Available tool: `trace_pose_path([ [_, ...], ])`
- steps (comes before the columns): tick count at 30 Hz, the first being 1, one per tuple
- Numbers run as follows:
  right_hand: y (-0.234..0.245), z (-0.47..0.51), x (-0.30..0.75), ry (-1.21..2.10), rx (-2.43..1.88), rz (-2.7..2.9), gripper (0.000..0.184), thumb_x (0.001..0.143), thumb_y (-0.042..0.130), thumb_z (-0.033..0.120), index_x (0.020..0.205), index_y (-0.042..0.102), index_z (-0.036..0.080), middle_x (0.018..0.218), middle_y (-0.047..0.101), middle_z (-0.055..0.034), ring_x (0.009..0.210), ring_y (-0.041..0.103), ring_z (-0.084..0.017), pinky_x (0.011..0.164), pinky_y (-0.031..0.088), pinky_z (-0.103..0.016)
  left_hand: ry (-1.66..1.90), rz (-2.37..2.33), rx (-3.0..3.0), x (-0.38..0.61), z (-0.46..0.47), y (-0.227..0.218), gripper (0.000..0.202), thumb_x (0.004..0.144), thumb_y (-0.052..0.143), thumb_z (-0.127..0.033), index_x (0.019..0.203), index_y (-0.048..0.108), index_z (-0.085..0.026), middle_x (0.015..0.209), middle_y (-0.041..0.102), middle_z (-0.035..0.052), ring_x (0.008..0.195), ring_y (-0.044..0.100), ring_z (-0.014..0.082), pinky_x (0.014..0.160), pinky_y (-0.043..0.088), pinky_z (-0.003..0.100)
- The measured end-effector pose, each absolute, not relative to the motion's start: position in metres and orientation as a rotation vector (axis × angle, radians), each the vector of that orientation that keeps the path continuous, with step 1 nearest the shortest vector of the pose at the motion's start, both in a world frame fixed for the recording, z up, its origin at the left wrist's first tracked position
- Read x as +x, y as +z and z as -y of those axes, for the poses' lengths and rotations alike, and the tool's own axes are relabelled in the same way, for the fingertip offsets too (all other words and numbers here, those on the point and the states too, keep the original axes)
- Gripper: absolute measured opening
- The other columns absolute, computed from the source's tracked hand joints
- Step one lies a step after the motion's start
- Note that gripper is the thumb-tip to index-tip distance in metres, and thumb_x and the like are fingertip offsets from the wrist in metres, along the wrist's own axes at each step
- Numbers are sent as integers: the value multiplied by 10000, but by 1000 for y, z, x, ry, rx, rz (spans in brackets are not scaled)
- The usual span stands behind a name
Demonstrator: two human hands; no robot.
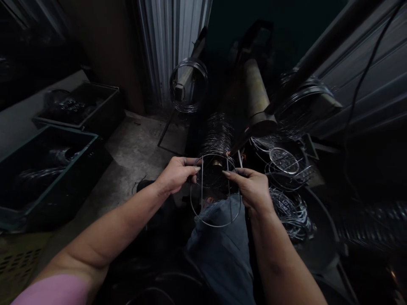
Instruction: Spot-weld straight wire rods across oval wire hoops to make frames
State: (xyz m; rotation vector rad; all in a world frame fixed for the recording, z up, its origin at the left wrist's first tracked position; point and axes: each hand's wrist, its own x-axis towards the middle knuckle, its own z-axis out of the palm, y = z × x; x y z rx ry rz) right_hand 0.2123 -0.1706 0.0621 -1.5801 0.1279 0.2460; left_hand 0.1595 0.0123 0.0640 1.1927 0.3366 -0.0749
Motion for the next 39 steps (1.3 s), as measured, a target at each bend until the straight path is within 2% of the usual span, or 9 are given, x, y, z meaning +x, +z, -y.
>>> trace_pose_path([
  [6, 60, 169, 222, 249, -1608, -131, 363, 427, 853, 295, 665, 654, 106, 565, 623, -49, 502, 584, -192, 447, 493, -261, -91, -312, 1184, 168, -15, 66, 258, 649, 607, -77, 899, 667, -55, 552, 548, 2, 391, 440, 36, 413, 372, 177],
  [15, 66, 168, 213, 302, -1527, -183, 316, 451, 847, 267, 640, 639, 123, 560, 630, -44, 447, 575, -176, 431, 507, -253, -100, -315, 1174, 165, -15, 66, 264, 661, 593, -76, 915, 660, -58, 521, 532, -8, 384, 440, 43, 409, 351, 182],
  [30, 65, 170, 216, 280, -1533, -161, 333, 445, 853, 264, 656, 644, 114, 572, 631, -47, 464, 577, -170, 426, 504, -246, -111, -334, 1129, 166, -13, 68, 200, 672, 572, -43, 852, 657, -58, 521, 535, -5, 376, 439, 39, 402, 342, 174],
  [39, 69, 170, 211, 284, -1534, -160, 318, 463, 845, 272, 644, 634, 119, 550, 623, -36, 440, 563, -168, 408, 498, -251, -97, -340, 1153, 160, -13, 61, 263, 683, 590, -90, 937, 649, -58, 496, 525, -9, 380, 439, 47, 414, 360, 181],
])
